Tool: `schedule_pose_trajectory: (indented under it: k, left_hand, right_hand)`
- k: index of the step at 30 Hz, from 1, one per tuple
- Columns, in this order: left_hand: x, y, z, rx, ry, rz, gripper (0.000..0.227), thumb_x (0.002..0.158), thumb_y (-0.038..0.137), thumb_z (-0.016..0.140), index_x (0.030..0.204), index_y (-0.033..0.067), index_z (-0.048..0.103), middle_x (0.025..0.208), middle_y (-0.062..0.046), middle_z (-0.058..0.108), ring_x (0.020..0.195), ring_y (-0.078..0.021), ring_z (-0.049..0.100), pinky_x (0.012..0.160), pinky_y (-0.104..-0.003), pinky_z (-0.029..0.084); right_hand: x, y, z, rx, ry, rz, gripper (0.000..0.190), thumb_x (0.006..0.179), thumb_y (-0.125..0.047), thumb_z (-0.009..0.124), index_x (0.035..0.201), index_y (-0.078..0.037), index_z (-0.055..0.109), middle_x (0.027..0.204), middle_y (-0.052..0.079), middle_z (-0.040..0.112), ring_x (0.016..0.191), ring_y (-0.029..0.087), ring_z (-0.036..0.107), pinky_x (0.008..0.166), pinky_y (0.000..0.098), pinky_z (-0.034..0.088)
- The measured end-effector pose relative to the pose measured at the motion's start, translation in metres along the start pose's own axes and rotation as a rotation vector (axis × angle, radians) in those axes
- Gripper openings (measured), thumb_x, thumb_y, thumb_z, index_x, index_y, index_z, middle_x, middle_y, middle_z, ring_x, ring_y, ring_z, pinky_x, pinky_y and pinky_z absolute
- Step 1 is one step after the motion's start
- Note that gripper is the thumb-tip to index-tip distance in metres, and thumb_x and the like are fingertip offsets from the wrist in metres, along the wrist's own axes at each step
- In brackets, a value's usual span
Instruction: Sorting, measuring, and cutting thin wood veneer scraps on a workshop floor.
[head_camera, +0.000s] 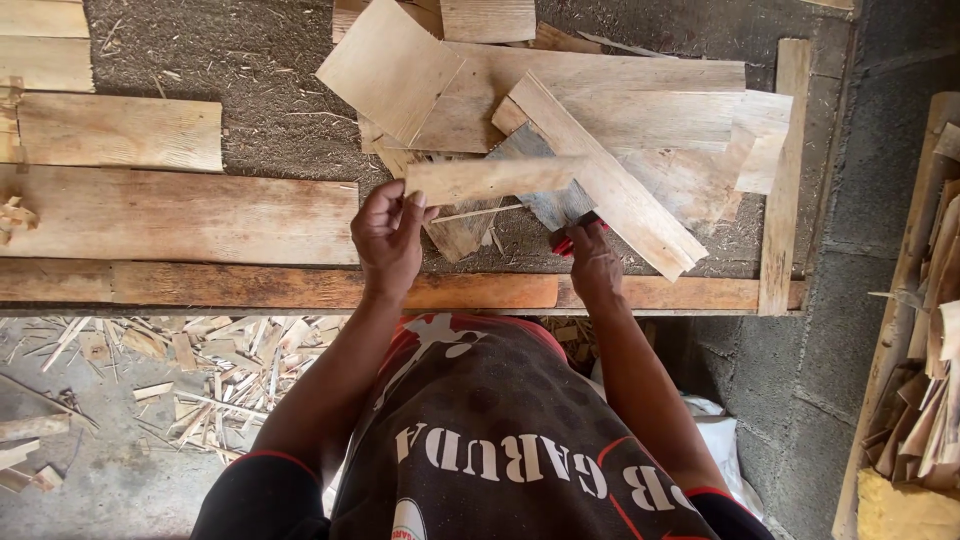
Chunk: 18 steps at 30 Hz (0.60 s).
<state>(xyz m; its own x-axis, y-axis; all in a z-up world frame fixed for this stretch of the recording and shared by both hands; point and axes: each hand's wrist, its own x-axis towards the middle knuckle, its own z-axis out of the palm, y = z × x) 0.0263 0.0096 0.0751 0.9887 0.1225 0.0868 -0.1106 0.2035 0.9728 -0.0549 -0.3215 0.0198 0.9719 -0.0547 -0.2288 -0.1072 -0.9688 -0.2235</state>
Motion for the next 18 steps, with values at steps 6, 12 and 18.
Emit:
schedule_pose_trajectory:
  k: [6, 12, 18]
  left_hand:
    - [0.018, 0.034, 0.020, -0.228, 0.298, -0.366, 0.035, 0.092, 0.001, 0.072, 0.125, 0.0071, 0.064, 0.085, -0.004, 0.071, 0.074, -0.0123, 0.072, 0.065, -0.033, 0.069]
    - [0.036, 0.032, 0.025, -0.220, 0.396, -0.625, 0.044, 0.089, -0.001, 0.073, 0.132, 0.0064, 0.066, 0.090, -0.004, 0.073, 0.076, -0.0160, 0.076, 0.070, -0.035, 0.071]
    - [0.046, 0.030, 0.030, -0.227, 0.437, -0.662, 0.035, 0.090, 0.001, 0.074, 0.124, 0.0043, 0.070, 0.094, -0.010, 0.076, 0.077, -0.0219, 0.077, 0.068, -0.033, 0.068]
  right_hand:
    - [0.005, 0.004, -0.012, -0.009, -0.064, -0.087, 0.015, 0.104, -0.008, 0.064, 0.109, -0.017, 0.076, 0.114, 0.010, 0.065, 0.096, 0.025, 0.068, 0.078, 0.0364, 0.062]
    - [0.012, 0.009, -0.009, -0.121, -0.113, -0.332, 0.013, 0.095, -0.015, 0.066, 0.102, -0.016, 0.077, 0.110, 0.004, 0.071, 0.091, 0.022, 0.065, 0.081, 0.0350, 0.061]
    - [0.012, -0.017, -0.033, -0.098, -0.134, -0.337, 0.010, 0.105, -0.018, 0.065, 0.104, -0.015, 0.074, 0.097, 0.002, 0.075, 0.084, 0.019, 0.064, 0.081, 0.0342, 0.060]
